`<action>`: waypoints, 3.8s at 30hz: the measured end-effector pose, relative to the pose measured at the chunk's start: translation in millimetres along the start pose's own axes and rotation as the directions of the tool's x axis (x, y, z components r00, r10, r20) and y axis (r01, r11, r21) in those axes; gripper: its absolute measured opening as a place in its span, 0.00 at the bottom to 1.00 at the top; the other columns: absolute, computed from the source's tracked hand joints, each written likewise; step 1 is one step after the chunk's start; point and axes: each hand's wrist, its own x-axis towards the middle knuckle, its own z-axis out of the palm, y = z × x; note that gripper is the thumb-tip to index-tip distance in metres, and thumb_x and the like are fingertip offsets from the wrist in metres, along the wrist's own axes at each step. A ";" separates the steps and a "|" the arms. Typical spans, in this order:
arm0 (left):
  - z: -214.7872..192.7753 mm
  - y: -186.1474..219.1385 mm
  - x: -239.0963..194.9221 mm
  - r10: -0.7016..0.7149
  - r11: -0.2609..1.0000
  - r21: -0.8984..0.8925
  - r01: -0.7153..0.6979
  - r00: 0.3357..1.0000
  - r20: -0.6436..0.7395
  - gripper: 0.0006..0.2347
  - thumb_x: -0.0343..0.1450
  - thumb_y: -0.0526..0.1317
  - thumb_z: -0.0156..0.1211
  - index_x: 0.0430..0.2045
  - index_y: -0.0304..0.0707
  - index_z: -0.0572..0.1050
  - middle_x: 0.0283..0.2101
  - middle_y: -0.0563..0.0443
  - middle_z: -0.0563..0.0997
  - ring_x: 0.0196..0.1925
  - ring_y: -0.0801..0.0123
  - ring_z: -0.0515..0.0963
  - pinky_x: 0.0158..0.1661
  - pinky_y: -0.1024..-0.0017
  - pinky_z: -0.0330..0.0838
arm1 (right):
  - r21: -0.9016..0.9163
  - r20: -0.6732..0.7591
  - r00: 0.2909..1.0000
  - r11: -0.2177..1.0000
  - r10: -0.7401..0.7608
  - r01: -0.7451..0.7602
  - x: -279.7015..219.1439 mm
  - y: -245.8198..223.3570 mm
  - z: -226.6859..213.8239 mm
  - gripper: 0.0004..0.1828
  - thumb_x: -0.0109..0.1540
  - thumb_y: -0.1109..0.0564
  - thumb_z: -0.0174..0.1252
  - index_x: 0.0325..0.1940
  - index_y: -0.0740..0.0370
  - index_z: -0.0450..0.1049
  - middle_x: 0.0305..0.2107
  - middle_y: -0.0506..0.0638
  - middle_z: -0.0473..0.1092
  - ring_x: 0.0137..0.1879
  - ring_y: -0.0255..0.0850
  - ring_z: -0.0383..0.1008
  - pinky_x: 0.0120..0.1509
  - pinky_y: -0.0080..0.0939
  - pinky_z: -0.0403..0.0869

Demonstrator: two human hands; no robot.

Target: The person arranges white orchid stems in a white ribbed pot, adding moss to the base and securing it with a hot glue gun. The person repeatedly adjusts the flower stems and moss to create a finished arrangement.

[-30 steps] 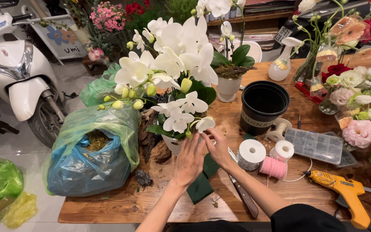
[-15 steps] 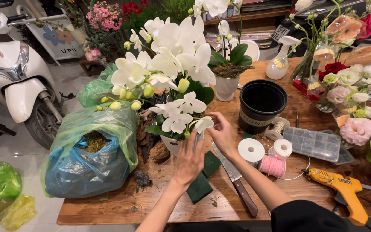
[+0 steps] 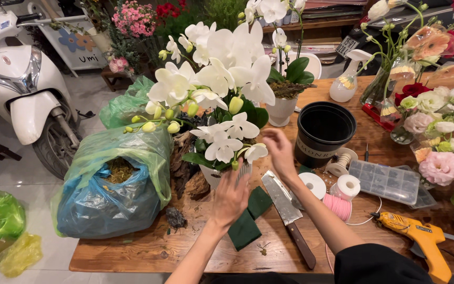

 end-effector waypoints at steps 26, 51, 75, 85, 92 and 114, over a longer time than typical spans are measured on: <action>39.6 -11.8 3.6 0.051 0.996 0.071 -0.049 0.998 -0.021 0.11 0.66 0.31 0.59 0.41 0.39 0.76 0.42 0.40 0.74 0.45 0.51 0.78 0.39 0.64 0.76 | 0.241 -0.002 0.998 0.968 0.070 -0.068 -12.1 38.8 7.0 0.11 0.63 0.62 0.59 0.50 0.63 0.76 0.35 0.48 0.74 0.40 0.34 0.73 0.43 0.33 0.76; 59.2 -27.8 -4.5 0.099 0.940 0.337 -0.058 0.990 -0.105 0.10 0.62 0.23 0.53 0.32 0.33 0.73 0.32 0.43 0.73 0.29 0.56 0.74 0.30 0.67 0.68 | -0.038 0.037 0.985 0.984 -0.171 0.172 -10.3 29.7 4.8 0.15 0.65 0.58 0.58 0.56 0.59 0.79 0.40 0.54 0.76 0.42 0.37 0.76 0.49 0.38 0.77; 13.8 -51.1 -62.2 0.072 0.966 0.250 -0.065 0.997 -0.018 0.06 0.72 0.30 0.52 0.36 0.42 0.74 0.39 0.52 0.75 0.44 0.65 0.76 0.44 0.69 0.68 | 0.039 0.035 0.948 0.948 -0.317 0.315 -56.5 35.1 21.0 0.25 0.54 0.71 0.65 0.55 0.66 0.69 0.29 0.54 0.75 0.33 0.39 0.73 0.45 0.43 0.75; -9.4 -26.0 2.6 -0.005 1.000 0.030 0.007 0.998 -0.064 0.06 0.73 0.29 0.56 0.42 0.33 0.74 0.42 0.45 0.73 0.42 0.64 0.78 0.41 0.76 0.76 | -0.025 0.147 0.924 0.932 -0.354 0.361 -50.3 24.6 12.6 0.42 0.57 0.69 0.61 0.73 0.62 0.54 0.42 0.60 0.69 0.41 0.47 0.74 0.46 0.47 0.75; -9.4 -22.7 4.5 -0.126 0.991 -0.058 0.123 0.991 -0.046 0.06 0.71 0.26 0.56 0.38 0.32 0.77 0.43 0.47 0.73 0.47 0.58 0.79 0.37 0.67 0.82 | 0.018 0.114 0.972 0.979 -0.206 0.205 -39.1 -3.6 14.4 0.31 0.64 0.52 0.61 0.69 0.60 0.63 0.52 0.57 0.62 0.46 0.43 0.71 0.46 0.41 0.74; -10.0 -37.5 26.6 0.078 0.971 0.224 -0.088 0.996 0.051 0.03 0.71 0.30 0.58 0.34 0.37 0.73 0.38 0.51 0.69 0.35 0.65 0.79 0.37 0.71 0.75 | 0.204 0.003 0.999 0.978 0.034 -0.034 -57.6 19.6 30.6 0.13 0.62 0.63 0.59 0.51 0.66 0.75 0.28 0.55 0.74 0.32 0.40 0.77 0.37 0.36 0.78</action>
